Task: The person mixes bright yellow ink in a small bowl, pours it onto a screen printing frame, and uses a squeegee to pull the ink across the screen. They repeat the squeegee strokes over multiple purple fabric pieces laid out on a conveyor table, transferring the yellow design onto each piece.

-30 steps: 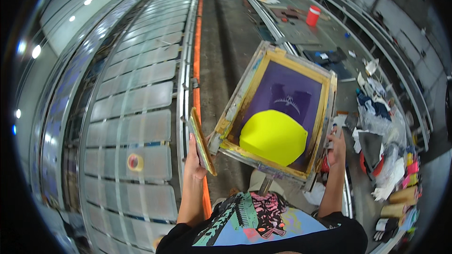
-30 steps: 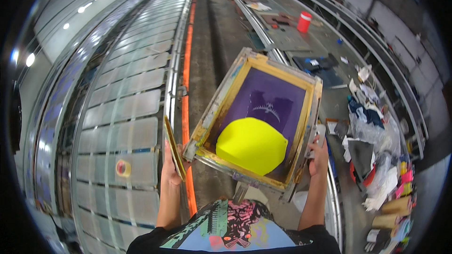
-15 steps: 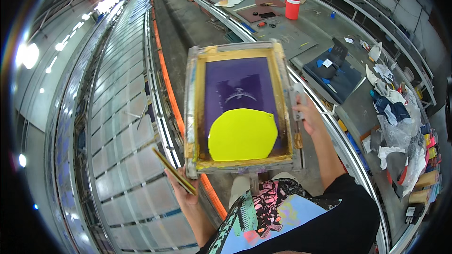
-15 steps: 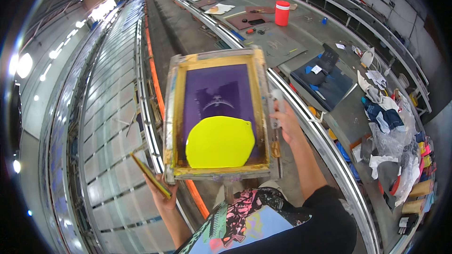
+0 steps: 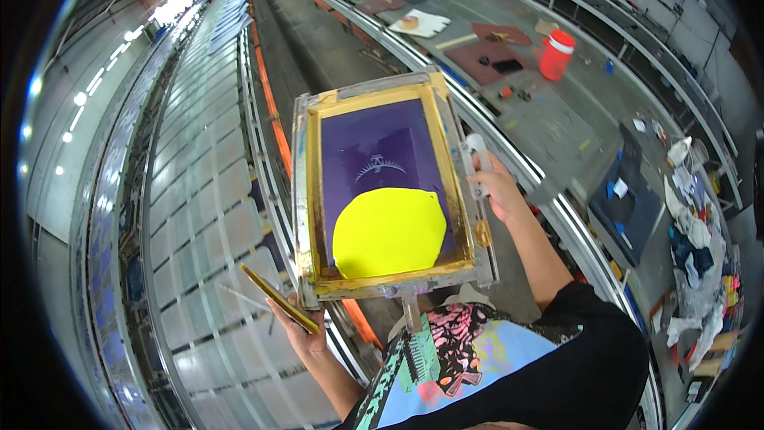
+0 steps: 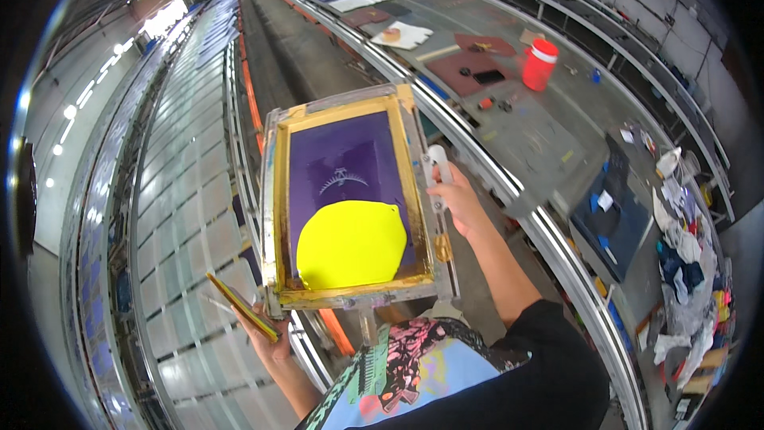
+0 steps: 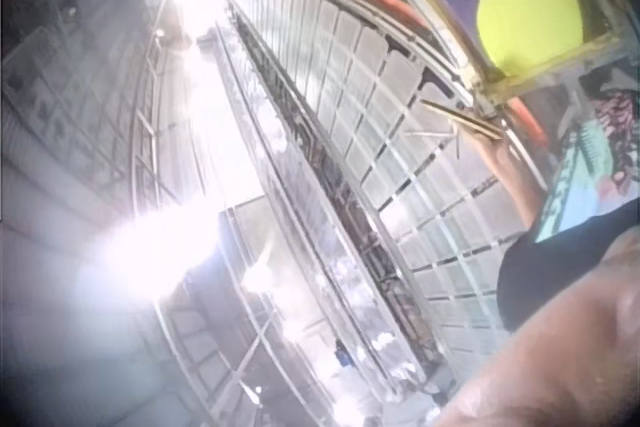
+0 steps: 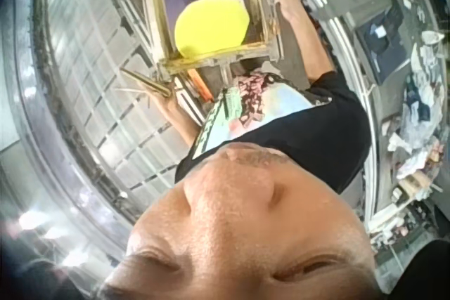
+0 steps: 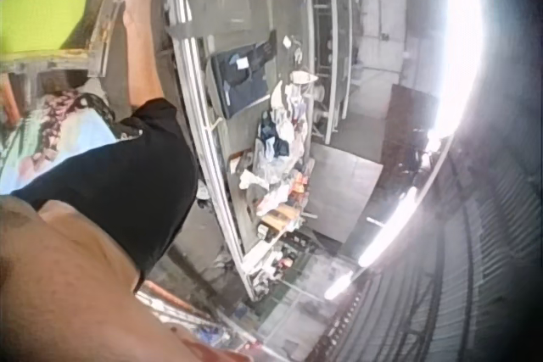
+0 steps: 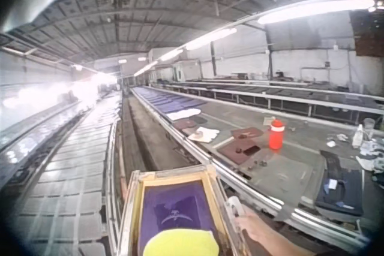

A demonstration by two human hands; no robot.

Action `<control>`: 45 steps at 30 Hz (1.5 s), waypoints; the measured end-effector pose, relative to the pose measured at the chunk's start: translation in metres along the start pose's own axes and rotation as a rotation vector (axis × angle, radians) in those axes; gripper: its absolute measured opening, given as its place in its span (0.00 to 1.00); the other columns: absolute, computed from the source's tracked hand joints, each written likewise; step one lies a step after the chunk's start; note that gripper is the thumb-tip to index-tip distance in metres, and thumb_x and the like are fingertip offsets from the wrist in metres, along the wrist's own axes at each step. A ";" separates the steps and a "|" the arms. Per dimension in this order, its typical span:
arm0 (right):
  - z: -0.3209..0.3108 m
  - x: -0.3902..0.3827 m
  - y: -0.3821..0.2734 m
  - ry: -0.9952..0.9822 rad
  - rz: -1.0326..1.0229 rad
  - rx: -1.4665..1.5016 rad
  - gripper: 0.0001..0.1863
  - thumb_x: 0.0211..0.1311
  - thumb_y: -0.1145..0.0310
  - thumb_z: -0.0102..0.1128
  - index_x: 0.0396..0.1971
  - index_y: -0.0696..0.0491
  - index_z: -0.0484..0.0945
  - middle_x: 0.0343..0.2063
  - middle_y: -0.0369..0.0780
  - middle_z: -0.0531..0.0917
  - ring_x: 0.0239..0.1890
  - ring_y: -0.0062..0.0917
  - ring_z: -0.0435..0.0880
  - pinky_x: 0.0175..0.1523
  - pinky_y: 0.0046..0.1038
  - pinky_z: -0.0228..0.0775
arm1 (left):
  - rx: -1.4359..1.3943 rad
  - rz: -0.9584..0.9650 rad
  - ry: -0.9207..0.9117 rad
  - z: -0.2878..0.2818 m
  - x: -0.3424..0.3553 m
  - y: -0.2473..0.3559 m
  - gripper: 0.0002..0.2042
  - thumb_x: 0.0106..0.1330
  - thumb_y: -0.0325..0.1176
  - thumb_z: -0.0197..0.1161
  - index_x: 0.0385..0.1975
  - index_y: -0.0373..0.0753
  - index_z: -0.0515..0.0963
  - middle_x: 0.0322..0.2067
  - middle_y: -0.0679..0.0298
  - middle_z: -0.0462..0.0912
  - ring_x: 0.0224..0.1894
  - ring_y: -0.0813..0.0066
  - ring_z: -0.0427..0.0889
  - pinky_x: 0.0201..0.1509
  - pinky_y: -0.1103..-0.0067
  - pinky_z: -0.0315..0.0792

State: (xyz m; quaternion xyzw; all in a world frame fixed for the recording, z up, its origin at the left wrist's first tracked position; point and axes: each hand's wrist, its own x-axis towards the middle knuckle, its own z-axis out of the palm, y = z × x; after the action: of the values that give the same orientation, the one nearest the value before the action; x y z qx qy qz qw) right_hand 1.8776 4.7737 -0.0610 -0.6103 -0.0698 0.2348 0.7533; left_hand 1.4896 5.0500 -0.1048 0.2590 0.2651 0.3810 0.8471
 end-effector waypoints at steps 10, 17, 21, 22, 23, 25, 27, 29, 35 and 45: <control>0.059 0.214 0.011 0.196 -0.110 0.048 0.14 0.53 0.79 0.62 0.38 0.47 0.75 0.36 0.29 0.75 0.42 0.18 0.75 0.53 0.24 0.64 | -0.034 -0.331 -0.234 0.073 0.347 -0.002 0.23 0.78 0.60 0.53 0.35 0.44 0.75 0.43 0.59 0.84 0.56 0.57 0.81 0.64 0.55 0.72; 0.114 0.450 0.019 0.192 -0.140 0.060 0.14 0.53 0.79 0.63 0.38 0.46 0.74 0.36 0.29 0.75 0.41 0.18 0.74 0.51 0.24 0.63 | 0.178 -0.354 -0.329 0.144 0.586 -0.019 0.23 0.77 0.61 0.54 0.34 0.46 0.75 0.42 0.60 0.84 0.55 0.58 0.81 0.60 0.54 0.71; 0.184 0.593 0.009 0.165 -0.115 0.146 0.14 0.51 0.80 0.62 0.36 0.48 0.73 0.35 0.30 0.71 0.41 0.20 0.72 0.51 0.25 0.62 | 0.205 -0.227 -0.183 0.165 0.708 -0.005 0.23 0.76 0.62 0.56 0.36 0.45 0.73 0.35 0.64 0.81 0.46 0.63 0.81 0.57 0.53 0.71; 0.199 0.622 0.008 0.172 -0.092 0.121 0.15 0.50 0.81 0.62 0.35 0.48 0.73 0.36 0.30 0.71 0.42 0.20 0.72 0.51 0.25 0.62 | 0.327 -0.220 -0.004 0.205 0.722 -0.006 0.24 0.76 0.61 0.56 0.31 0.45 0.72 0.32 0.65 0.77 0.45 0.65 0.79 0.57 0.58 0.71; 0.211 0.646 0.008 0.191 -0.075 0.107 0.15 0.50 0.82 0.63 0.35 0.48 0.73 0.36 0.30 0.71 0.42 0.20 0.72 0.51 0.24 0.62 | 0.281 -0.242 -0.054 0.192 0.751 0.002 0.26 0.76 0.62 0.57 0.26 0.45 0.71 0.35 0.63 0.79 0.46 0.65 0.79 0.57 0.64 0.72; 0.237 0.706 0.005 0.144 -0.083 0.120 0.15 0.50 0.81 0.63 0.35 0.47 0.73 0.37 0.30 0.72 0.43 0.21 0.72 0.51 0.24 0.61 | 0.260 -0.305 -0.022 0.184 0.811 0.008 0.27 0.75 0.62 0.58 0.22 0.46 0.68 0.39 0.61 0.81 0.45 0.64 0.79 0.56 0.68 0.73; 0.264 0.778 -0.001 0.133 -0.072 0.112 0.15 0.50 0.80 0.64 0.35 0.47 0.73 0.37 0.30 0.72 0.43 0.21 0.72 0.51 0.25 0.61 | 0.250 -0.305 -0.025 0.196 0.882 0.000 0.23 0.76 0.60 0.58 0.37 0.44 0.77 0.45 0.61 0.84 0.48 0.63 0.81 0.57 0.66 0.74; 0.282 0.844 -0.003 0.118 -0.081 0.062 0.14 0.50 0.80 0.62 0.35 0.47 0.73 0.37 0.30 0.72 0.44 0.21 0.71 0.51 0.26 0.61 | 0.277 -0.283 -0.021 0.213 0.948 -0.006 0.23 0.76 0.59 0.58 0.48 0.43 0.80 0.48 0.61 0.85 0.51 0.63 0.82 0.58 0.66 0.75; 0.316 1.011 -0.034 0.234 -0.124 0.014 0.18 0.51 0.80 0.61 0.42 0.49 0.74 0.42 0.34 0.73 0.47 0.23 0.71 0.53 0.27 0.64 | 0.512 -0.367 -0.205 0.317 1.165 -0.022 0.25 0.79 0.55 0.56 0.62 0.40 0.76 0.53 0.64 0.85 0.52 0.68 0.85 0.57 0.69 0.78; 0.275 1.175 -0.036 0.588 -0.229 0.009 0.35 0.55 0.76 0.62 0.67 0.50 0.69 0.58 0.42 0.77 0.58 0.28 0.75 0.65 0.32 0.63 | 0.689 -0.592 -0.490 0.537 1.463 -0.148 0.26 0.76 0.50 0.64 0.60 0.33 0.78 0.47 0.68 0.85 0.49 0.79 0.83 0.53 0.79 0.77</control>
State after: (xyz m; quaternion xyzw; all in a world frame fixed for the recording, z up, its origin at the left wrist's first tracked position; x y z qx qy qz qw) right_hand 2.8137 5.5286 -0.1729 -0.6368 0.0838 -0.0375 0.7656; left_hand 2.7447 5.9830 -0.1791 0.5183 0.2310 -0.0564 0.8215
